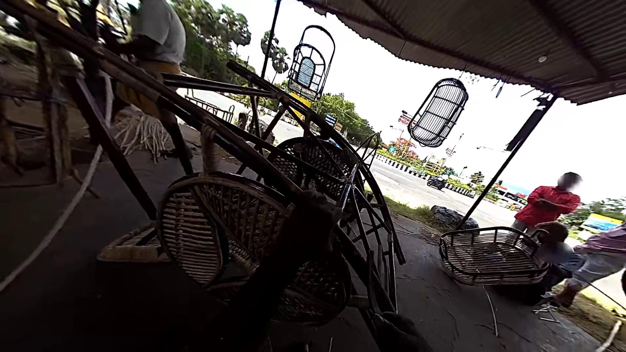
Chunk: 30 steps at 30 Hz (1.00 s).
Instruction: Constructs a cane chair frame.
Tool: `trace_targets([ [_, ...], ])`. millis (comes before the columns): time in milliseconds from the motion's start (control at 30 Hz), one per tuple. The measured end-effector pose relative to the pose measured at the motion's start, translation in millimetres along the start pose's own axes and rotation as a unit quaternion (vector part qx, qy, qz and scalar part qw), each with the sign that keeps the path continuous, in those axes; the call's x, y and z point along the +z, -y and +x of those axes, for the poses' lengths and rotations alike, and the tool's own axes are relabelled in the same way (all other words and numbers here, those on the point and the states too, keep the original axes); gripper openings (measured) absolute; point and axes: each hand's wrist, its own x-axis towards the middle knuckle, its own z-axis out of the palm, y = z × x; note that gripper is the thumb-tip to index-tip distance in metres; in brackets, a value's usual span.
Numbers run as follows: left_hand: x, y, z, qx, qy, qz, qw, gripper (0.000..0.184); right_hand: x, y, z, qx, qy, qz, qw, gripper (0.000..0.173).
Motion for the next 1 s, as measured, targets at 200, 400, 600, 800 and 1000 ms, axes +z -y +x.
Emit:
trace_targets([
  [200, -6, -7, -8, -0.005, 0.014, 0.008, 1.0, 0.026, -35, 11, 22, 0.024, 0.129, -0.015, 0.991, 0.034],
  [400, -10, -12, -16, -0.013, 0.027, 0.016, 0.999, 0.029, -53, 13, 41, 0.035, 0.165, -0.039, 0.985, 0.035],
  [600, -12, -13, -19, -0.01, 0.013, 0.001, 1.0, 0.032, -68, 26, 50, 0.036, 0.199, -0.074, 0.977, 0.036],
  [800, -11, -14, -20, -0.013, 0.004, 0.007, 1.0, 0.03, -75, 65, 48, 0.109, 0.177, -0.192, 0.959, 0.028],
  [1000, -9, -16, -19, -0.017, -0.006, 0.014, 1.0, 0.024, -79, 77, 55, 0.162, 0.257, -0.161, 0.939, 0.024],
])
